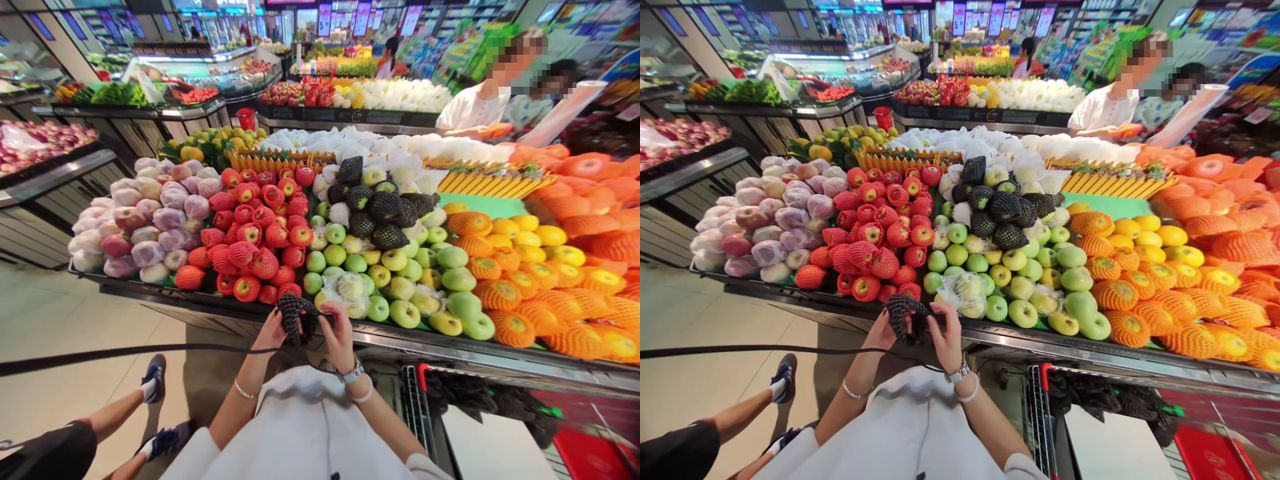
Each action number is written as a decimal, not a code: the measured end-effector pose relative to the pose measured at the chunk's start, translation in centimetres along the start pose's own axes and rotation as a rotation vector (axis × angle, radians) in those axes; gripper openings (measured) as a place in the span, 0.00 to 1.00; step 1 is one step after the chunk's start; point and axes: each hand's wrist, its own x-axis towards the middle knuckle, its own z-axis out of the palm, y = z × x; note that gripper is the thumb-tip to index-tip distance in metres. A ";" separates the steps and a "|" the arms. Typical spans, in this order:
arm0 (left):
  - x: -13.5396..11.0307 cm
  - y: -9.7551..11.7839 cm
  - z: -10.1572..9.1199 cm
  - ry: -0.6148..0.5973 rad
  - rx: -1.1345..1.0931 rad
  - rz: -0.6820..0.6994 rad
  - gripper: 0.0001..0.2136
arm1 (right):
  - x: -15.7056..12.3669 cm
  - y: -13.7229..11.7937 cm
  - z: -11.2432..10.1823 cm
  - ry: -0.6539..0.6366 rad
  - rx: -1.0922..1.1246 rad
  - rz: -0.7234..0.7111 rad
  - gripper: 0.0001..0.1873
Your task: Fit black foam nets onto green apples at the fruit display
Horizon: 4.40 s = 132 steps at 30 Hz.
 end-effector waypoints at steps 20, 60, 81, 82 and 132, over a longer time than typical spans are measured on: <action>-0.8 -2.2 -0.2 0.065 -0.018 -0.306 0.14 | 3.5 0.1 -0.9 -0.373 -0.096 0.025 0.17; 1.3 10.7 -3.7 0.365 -0.549 0.686 0.13 | 4.9 9.1 -17.1 -0.112 -1.359 -0.169 0.33; 2.0 4.1 1.9 0.263 0.415 0.541 0.12 | 2.9 -2.3 -4.9 -0.036 0.569 0.225 0.42; 1.5 4.3 2.3 0.218 0.493 0.552 0.12 | 2.5 -2.7 -3.5 -0.110 0.649 0.280 0.41; -1.9 2.4 2.8 0.053 1.165 1.110 0.19 | -2.2 1.5 1.7 -0.123 0.805 0.494 0.26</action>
